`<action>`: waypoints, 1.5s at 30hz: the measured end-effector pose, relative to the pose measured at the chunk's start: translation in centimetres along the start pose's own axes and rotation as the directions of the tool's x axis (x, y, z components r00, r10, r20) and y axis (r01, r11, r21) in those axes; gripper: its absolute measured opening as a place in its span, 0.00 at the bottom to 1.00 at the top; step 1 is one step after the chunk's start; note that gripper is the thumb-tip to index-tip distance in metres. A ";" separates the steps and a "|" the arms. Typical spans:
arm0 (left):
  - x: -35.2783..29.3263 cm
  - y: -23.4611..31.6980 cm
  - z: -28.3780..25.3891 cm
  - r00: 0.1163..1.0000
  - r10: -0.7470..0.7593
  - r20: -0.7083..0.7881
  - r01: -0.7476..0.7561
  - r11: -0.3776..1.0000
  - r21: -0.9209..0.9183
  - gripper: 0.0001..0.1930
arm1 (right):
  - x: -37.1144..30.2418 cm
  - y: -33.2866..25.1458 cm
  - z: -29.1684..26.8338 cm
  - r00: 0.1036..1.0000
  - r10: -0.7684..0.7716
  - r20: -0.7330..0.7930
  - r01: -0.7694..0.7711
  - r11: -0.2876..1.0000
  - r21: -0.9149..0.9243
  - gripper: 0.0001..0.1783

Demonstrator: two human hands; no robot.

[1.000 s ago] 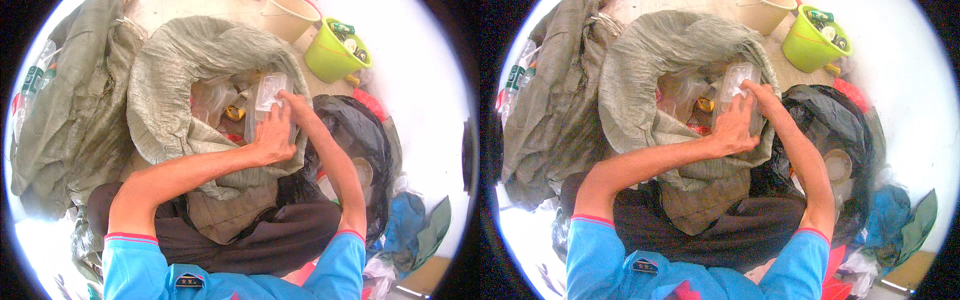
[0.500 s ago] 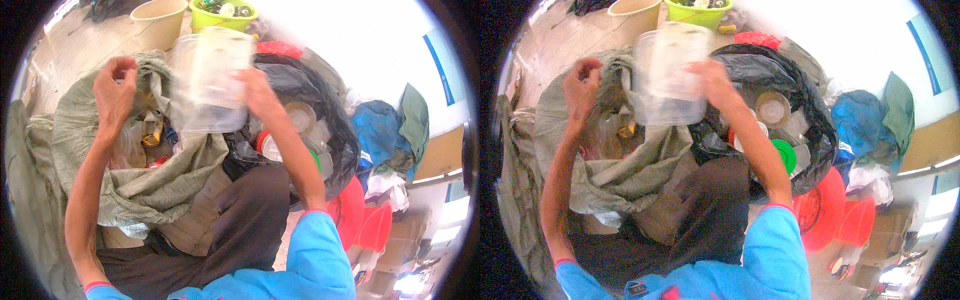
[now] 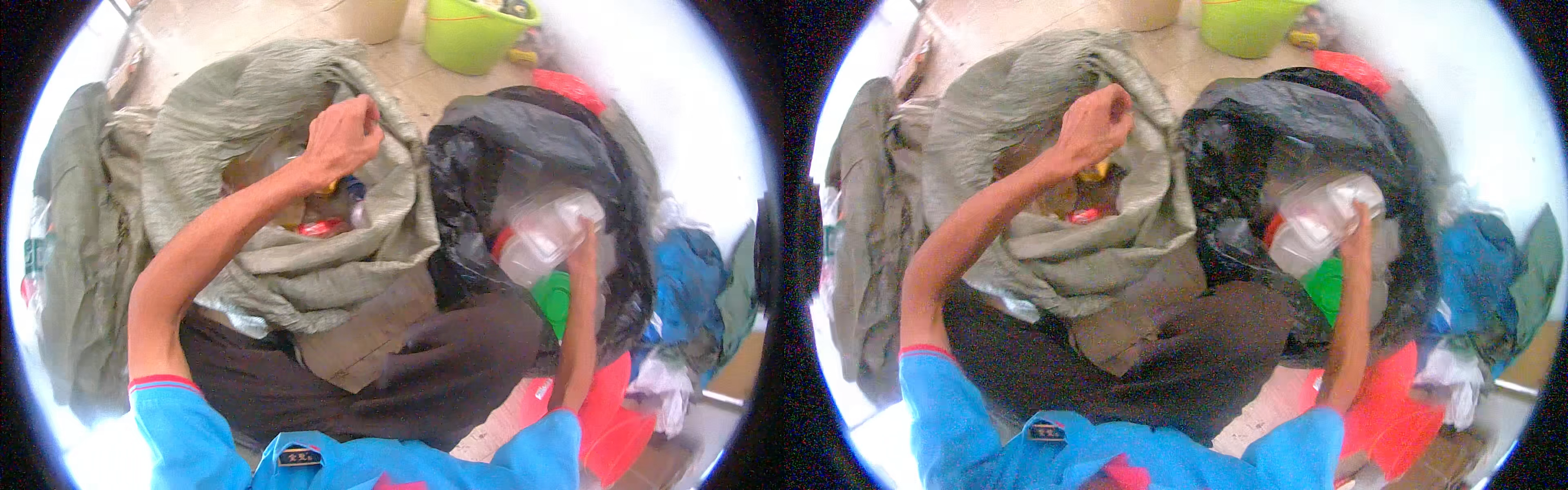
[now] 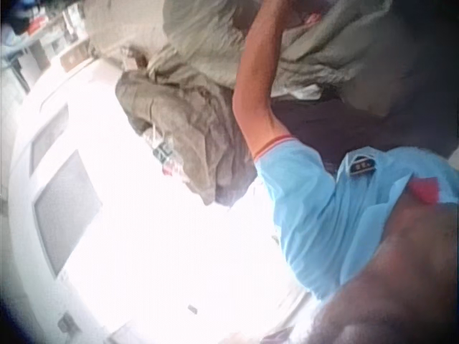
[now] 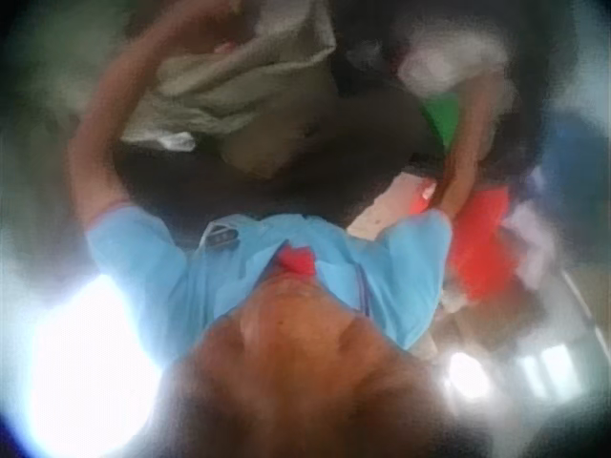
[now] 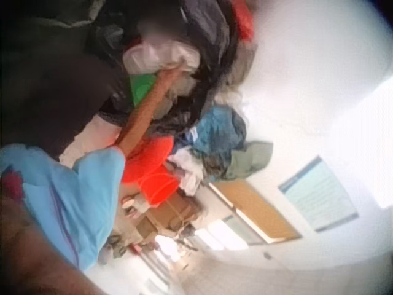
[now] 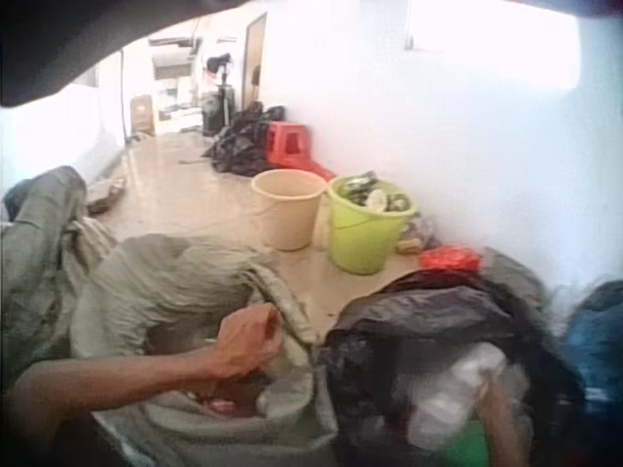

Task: The person sits on the floor and sorts through a large sack filled with mixed waste. They repeatedly reach into the sack, pull out plastic containers, bottles, and food trays, and place them into a black plastic bag beside them.

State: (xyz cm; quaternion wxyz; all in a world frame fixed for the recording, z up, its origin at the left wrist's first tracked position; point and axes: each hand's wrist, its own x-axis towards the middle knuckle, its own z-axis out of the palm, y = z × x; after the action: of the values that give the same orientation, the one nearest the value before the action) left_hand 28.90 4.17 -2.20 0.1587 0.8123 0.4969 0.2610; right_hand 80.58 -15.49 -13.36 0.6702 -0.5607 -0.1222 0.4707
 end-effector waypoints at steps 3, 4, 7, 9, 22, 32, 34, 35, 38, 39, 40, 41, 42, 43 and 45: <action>-0.4 -5.0 -0.4 0.957 -0.256 0.138 0.234 0.960 0.155 0.16 | 6.4 0.2 1.0 0.955 -0.295 -0.012 0.243 0.807 -0.539 0.34; -1.2 -6.6 -0.3 0.913 -0.322 0.252 0.272 0.938 0.213 0.17 | 7.5 0.2 1.1 0.868 -0.467 0.169 0.388 0.423 -0.819 0.35; -3.6 -9.8 1.3 0.745 -0.419 0.519 0.232 0.892 0.389 0.21 | 11.9 0.4 4.4 0.968 -0.251 0.017 0.166 0.585 -0.794 0.37; -5.1 -10.8 3.2 0.755 -0.411 0.511 0.188 0.882 0.433 0.31 | 12.3 0.1 5.6 0.993 -0.045 -0.109 -0.051 0.670 -0.741 0.35; -2.3 -15.7 10.3 0.927 -0.222 0.301 0.083 0.907 0.414 0.41 | -11.1 -3.5 11.8 0.982 0.013 0.187 0.111 0.764 -0.636 0.18; -2.6 -10.9 -0.8 0.895 -0.037 0.444 -0.140 0.922 0.360 0.34 | -13.8 -5.1 28.8 0.766 0.040 0.642 0.437 0.700 -0.565 0.14; -2.2 -8.9 -4.3 0.881 -0.022 0.473 -0.110 0.962 0.249 0.33 | -13.7 -4.0 32.2 0.673 0.082 0.735 0.470 0.721 -0.510 0.16; -2.1 -7.9 -5.9 0.877 -0.001 0.480 -0.100 0.978 0.185 0.32 | -13.5 -3.2 33.9 0.639 0.069 0.766 0.575 0.619 -0.536 0.20; -2.4 -5.5 -8.5 0.945 -0.076 0.317 0.130 0.979 -0.154 0.29 | -13.8 -0.1 38.2 0.566 0.070 0.821 0.683 0.518 -0.515 0.33; -2.6 -5.0 -9.1 0.964 -0.114 0.241 0.182 0.942 -0.284 0.28 | -14.1 0.8 39.0 0.513 0.126 0.849 0.636 0.609 -0.475 0.34; -2.6 -4.7 -9.2 0.968 -0.162 0.193 0.216 0.927 -0.306 0.29 | -14.3 1.5 39.8 0.485 0.211 0.849 0.557 0.674 -0.486 0.36; -2.8 -4.5 -9.2 0.958 -0.214 0.192 0.272 0.889 -0.367 0.28 | -14.5 2.1 40.2 0.417 0.278 0.865 0.465 0.753 -0.466 0.37; -2.9 -4.5 -9.1 0.948 -0.259 0.187 0.316 0.847 -0.427 0.27 | -14.7 2.6 40.5 0.496 0.323 0.806 0.427 0.717 -0.551 0.37; -3.0 -4.5 -8.9 0.935 -0.300 0.190 0.355 0.792 -0.496 0.26 | -15.0 3.1 40.6 0.542 0.355 0.761 0.381 0.703 -0.600 0.37; -3.1 -4.5 -8.3 0.938 -0.280 0.205 0.345 0.691 -0.635 0.25 | -15.3 3.6 40.5 0.556 0.421 0.717 0.281 0.717 -0.639 0.37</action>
State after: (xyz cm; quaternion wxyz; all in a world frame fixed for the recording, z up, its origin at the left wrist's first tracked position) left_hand 19.64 3.44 1.37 0.5009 0.6170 0.4949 0.3515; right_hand 42.73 -1.70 2.95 0.2480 -0.4832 -0.5633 0.6227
